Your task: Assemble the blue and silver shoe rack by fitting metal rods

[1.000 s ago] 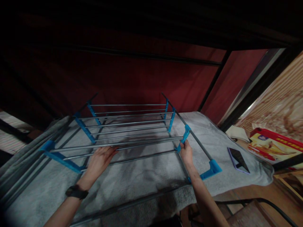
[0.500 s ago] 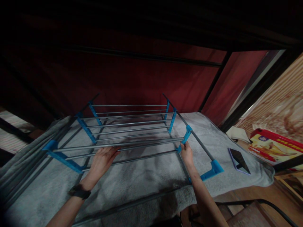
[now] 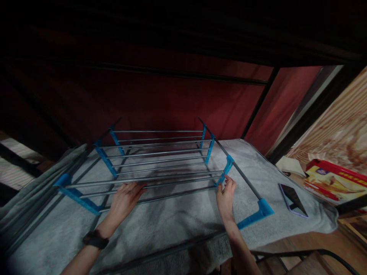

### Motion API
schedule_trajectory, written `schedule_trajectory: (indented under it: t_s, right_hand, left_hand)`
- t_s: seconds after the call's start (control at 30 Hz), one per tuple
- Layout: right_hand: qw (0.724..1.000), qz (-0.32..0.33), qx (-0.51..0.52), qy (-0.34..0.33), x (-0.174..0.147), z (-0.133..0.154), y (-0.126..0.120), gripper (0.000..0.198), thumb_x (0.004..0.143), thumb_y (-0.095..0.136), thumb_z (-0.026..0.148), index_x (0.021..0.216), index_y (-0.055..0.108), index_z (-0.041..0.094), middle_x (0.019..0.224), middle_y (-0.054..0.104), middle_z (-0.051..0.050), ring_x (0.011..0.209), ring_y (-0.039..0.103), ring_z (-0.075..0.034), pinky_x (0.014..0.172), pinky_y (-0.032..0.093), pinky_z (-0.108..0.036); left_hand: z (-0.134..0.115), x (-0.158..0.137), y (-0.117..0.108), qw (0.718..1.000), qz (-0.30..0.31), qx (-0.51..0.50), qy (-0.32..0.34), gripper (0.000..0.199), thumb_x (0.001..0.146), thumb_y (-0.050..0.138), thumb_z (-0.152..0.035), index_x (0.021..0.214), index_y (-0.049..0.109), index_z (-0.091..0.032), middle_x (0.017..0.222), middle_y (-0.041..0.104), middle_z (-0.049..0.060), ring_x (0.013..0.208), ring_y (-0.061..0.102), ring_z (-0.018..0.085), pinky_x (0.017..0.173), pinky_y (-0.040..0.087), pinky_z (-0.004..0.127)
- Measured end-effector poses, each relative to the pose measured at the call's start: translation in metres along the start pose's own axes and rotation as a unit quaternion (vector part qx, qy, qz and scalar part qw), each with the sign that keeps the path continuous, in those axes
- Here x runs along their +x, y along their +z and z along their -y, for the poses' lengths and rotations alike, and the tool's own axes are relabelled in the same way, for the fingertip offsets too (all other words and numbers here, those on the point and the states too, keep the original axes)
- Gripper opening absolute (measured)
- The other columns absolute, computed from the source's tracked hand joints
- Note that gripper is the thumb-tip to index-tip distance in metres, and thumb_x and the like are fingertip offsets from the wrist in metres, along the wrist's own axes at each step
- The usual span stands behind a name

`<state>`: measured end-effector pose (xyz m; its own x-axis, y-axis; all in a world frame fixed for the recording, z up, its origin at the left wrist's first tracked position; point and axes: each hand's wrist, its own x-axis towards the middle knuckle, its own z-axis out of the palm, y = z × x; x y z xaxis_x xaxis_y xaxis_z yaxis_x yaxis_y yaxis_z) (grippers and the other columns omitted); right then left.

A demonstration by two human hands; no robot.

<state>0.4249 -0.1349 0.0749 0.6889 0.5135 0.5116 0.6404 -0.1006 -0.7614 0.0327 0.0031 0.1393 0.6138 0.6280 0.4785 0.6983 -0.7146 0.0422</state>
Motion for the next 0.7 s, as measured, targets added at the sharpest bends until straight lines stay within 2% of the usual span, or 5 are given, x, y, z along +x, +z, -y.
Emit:
schedule_trajectory:
  t_s: [0.1,0.2,0.47,0.6,0.7]
  right_hand:
    - [0.998,0.012,-0.017,-0.06,0.007,0.013,-0.001,0.037,0.093,0.046,0.038,0.126,0.051,0.023,0.126,0.049,-0.014,0.123,0.047,-0.029,0.107,0.041,-0.052]
    - [0.997,0.011,-0.017,-0.081,0.011,0.022,0.001,0.034,0.093,0.045,0.035,0.124,0.052,0.022,0.125,0.049,-0.014,0.124,0.047,-0.029,0.109,0.039,-0.053]
    - [0.996,0.012,-0.017,-0.087,0.011,0.027,-0.001,0.035,0.093,0.043,0.033,0.125,0.053,0.022,0.124,0.049,-0.013,0.123,0.047,-0.027,0.109,0.04,-0.052]
    - [0.996,0.019,-0.008,-0.084,0.01,0.026,-0.003,0.035,0.091,0.044,0.032,0.123,0.055,0.023,0.119,0.053,-0.012,0.117,0.051,-0.027,0.106,0.042,-0.052]
    - [0.999,0.016,0.002,-0.048,0.007,0.025,-0.003,0.033,0.091,0.045,0.034,0.12,0.056,0.023,0.115,0.054,-0.011,0.109,0.054,-0.027,0.101,0.045,-0.05]
  left_hand:
    - [0.0,-0.001,0.0,1.0,0.002,0.009,0.006,0.044,0.105,0.035,-0.039,0.11,0.074,-0.02,0.09,0.074,0.009,0.084,0.067,0.025,0.075,0.043,0.038]
    - [-0.001,-0.001,0.0,1.0,-0.001,0.007,0.005,0.043,0.105,0.035,-0.039,0.11,0.074,-0.02,0.089,0.074,0.008,0.083,0.067,0.024,0.075,0.043,0.037]
    - [0.0,-0.001,0.001,1.0,0.014,-0.009,0.019,0.041,0.105,0.036,-0.036,0.114,0.072,-0.018,0.094,0.074,0.009,0.088,0.067,0.025,0.08,0.046,0.039]
    - [-0.005,-0.001,-0.005,0.999,-0.012,-0.004,0.035,0.035,0.103,0.04,-0.032,0.118,0.07,-0.02,0.105,0.074,0.009,0.094,0.067,0.024,0.087,0.047,0.041]
    - [-0.013,-0.003,-0.012,0.998,-0.034,-0.007,0.057,0.033,0.101,0.042,-0.025,0.12,0.069,-0.022,0.107,0.073,0.009,0.095,0.066,0.023,0.089,0.049,0.041]
